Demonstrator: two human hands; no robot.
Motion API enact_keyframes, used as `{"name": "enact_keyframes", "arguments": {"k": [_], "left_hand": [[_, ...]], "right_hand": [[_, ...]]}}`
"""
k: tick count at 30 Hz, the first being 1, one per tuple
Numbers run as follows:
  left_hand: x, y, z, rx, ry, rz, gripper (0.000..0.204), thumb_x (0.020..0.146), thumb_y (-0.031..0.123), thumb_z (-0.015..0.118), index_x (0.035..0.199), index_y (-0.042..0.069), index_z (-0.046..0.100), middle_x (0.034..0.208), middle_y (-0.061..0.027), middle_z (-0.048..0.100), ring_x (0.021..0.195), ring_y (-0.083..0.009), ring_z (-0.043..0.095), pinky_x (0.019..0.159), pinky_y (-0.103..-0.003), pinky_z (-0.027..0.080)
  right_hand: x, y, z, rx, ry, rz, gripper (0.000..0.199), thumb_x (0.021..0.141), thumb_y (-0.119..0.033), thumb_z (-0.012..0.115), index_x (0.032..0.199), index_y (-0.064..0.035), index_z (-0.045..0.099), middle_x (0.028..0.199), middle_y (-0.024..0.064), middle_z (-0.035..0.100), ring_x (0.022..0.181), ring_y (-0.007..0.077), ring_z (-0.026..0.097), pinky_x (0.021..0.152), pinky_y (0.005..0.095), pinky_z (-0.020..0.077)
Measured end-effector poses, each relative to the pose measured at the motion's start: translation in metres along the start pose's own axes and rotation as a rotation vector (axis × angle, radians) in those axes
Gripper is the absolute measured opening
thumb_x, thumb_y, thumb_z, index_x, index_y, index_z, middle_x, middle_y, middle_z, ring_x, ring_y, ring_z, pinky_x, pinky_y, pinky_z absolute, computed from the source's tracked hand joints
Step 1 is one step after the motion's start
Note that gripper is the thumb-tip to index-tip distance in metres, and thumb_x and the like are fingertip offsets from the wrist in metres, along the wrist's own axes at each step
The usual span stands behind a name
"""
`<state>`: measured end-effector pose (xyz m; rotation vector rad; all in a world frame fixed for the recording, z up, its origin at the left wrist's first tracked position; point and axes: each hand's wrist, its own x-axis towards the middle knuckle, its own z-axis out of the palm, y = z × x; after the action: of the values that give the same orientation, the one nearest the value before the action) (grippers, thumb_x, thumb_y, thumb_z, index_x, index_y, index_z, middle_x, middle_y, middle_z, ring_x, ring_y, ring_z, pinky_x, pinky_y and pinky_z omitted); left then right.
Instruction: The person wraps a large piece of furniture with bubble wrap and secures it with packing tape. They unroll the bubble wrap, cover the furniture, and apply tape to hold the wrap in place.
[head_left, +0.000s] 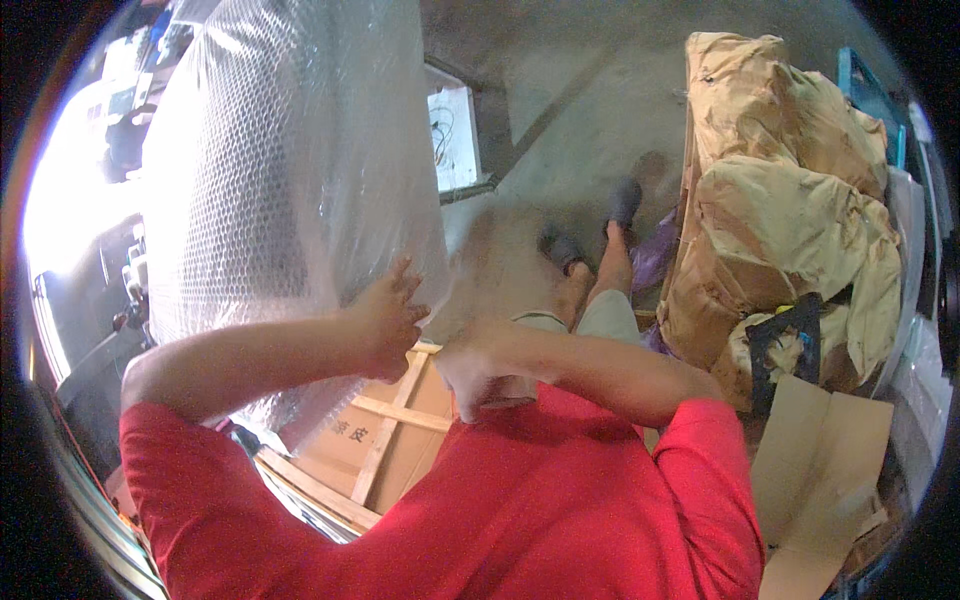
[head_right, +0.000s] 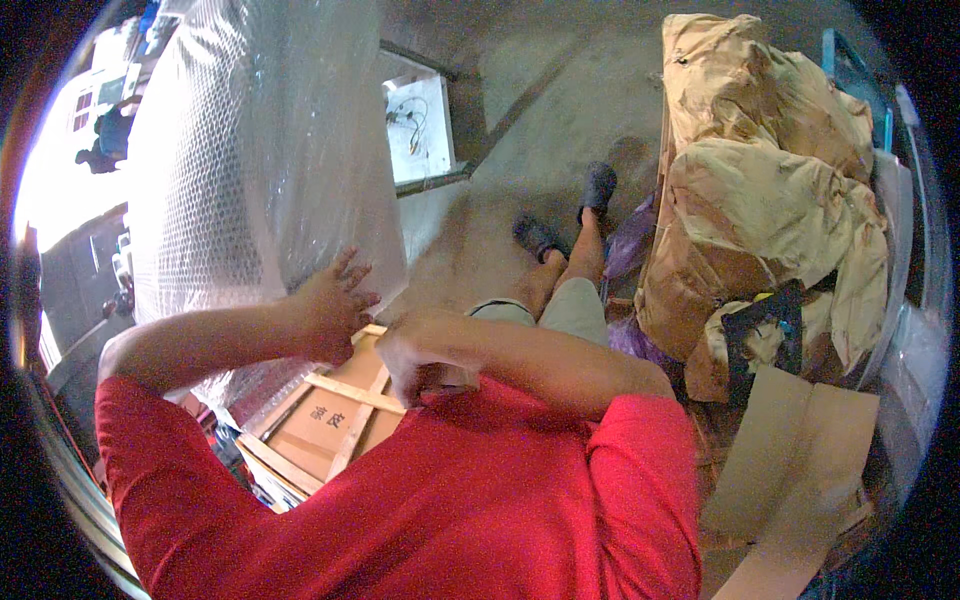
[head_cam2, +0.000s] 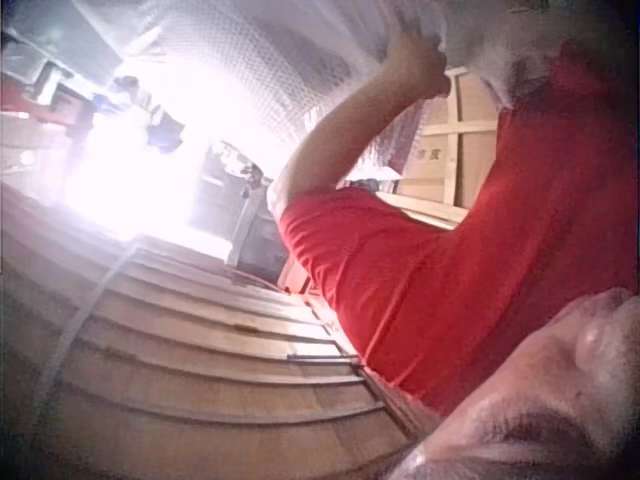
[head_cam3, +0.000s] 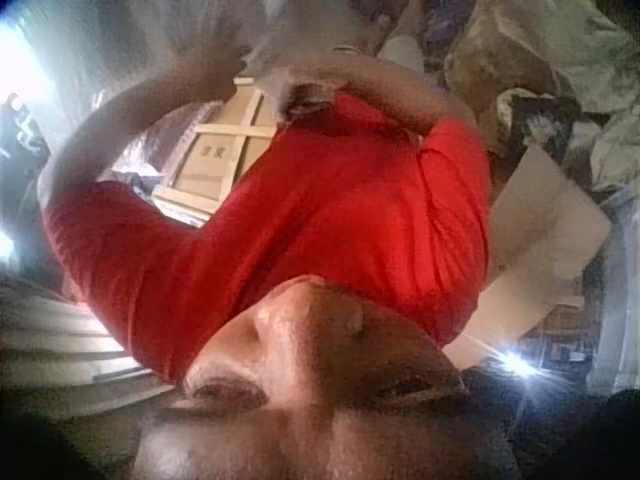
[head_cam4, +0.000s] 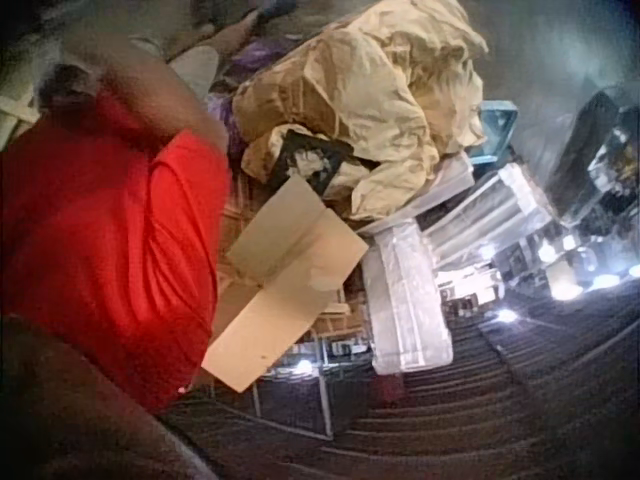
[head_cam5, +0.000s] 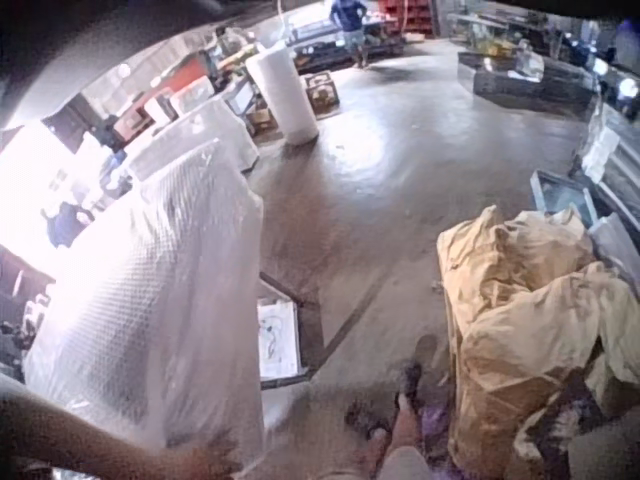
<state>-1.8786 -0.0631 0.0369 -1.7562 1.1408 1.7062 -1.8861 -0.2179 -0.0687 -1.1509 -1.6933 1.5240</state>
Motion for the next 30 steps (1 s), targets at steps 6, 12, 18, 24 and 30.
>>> {"name": "enact_keyframes", "arguments": {"k": [6,12,18,24,30], "left_hand": [[-0.002,-0.011,-0.014,-0.311,0.058,0.068,0.053,0.093,0.051,0.048,0.119,0.011,0.071,0.137,-0.0129,0.061,0.136,-0.0348,0.048,0.117,-0.062,0.02],[0.025,-0.098,-0.055,-1.773,0.557,-0.207,0.061,0.103,0.058,0.037,0.114,0.007,0.068,0.106,-0.0103,0.07,0.095,-0.0206,0.065,0.082,-0.042,0.052],[0.019,-0.179,-0.106,-2.375,0.516,-0.065,0.049,0.103,0.052,0.05,0.119,0.007,0.063,0.098,-0.004,0.07,0.082,-0.0145,0.065,0.068,-0.032,0.054],[0.031,-0.246,-0.119,-2.332,0.724,-0.244,0.036,0.102,0.039,0.06,0.107,0.004,0.069,0.088,-0.0052,0.07,0.069,-0.0136,0.066,0.059,-0.03,0.054],[0.027,-0.437,-0.181,-0.943,0.88,-0.625,0.034,0.095,0.033,0.065,0.095,0.0,0.073,0.073,-0.0086,0.07,0.06,-0.0176,0.062,0.061,-0.037,0.053]], "right_hand": [[-0.121,0.026,-0.031,0.05,0.716,0.672,0.067,0.073,-0.035,0.08,0.134,-0.0125,0.06,0.119,0.0162,0.069,0.105,0.0309,0.069,0.083,0.0431,0.0556],[-0.142,0.041,-0.023,0.193,1.52,0.113,0.085,0.068,-0.027,0.086,0.146,-0.0135,0.053,0.124,0.021,0.065,0.101,0.0333,0.07,0.089,0.0369,0.0542],[-0.15,0.066,-0.106,0.137,1.502,-0.024,0.086,0.067,-0.033,0.083,0.147,-0.0234,0.052,0.094,0.0166,0.066,0.076,0.0347,0.067,0.069,0.0438,0.0546],[-0.168,0.098,-0.173,0.028,1.44,0.087,0.087,0.068,-0.04,0.083,0.148,-0.0259,0.051,0.084,0.0148,0.062,0.069,0.0327,0.064,0.06,0.0432,0.0515],[-0.122,0.142,-0.235,0.604,1.512,0.0,0.085,0.077,-0.032,0.081,0.153,-0.0207,0.045,0.099,0.0126,0.07,0.082,0.0212,0.069,0.074,0.036,0.0552]]}}
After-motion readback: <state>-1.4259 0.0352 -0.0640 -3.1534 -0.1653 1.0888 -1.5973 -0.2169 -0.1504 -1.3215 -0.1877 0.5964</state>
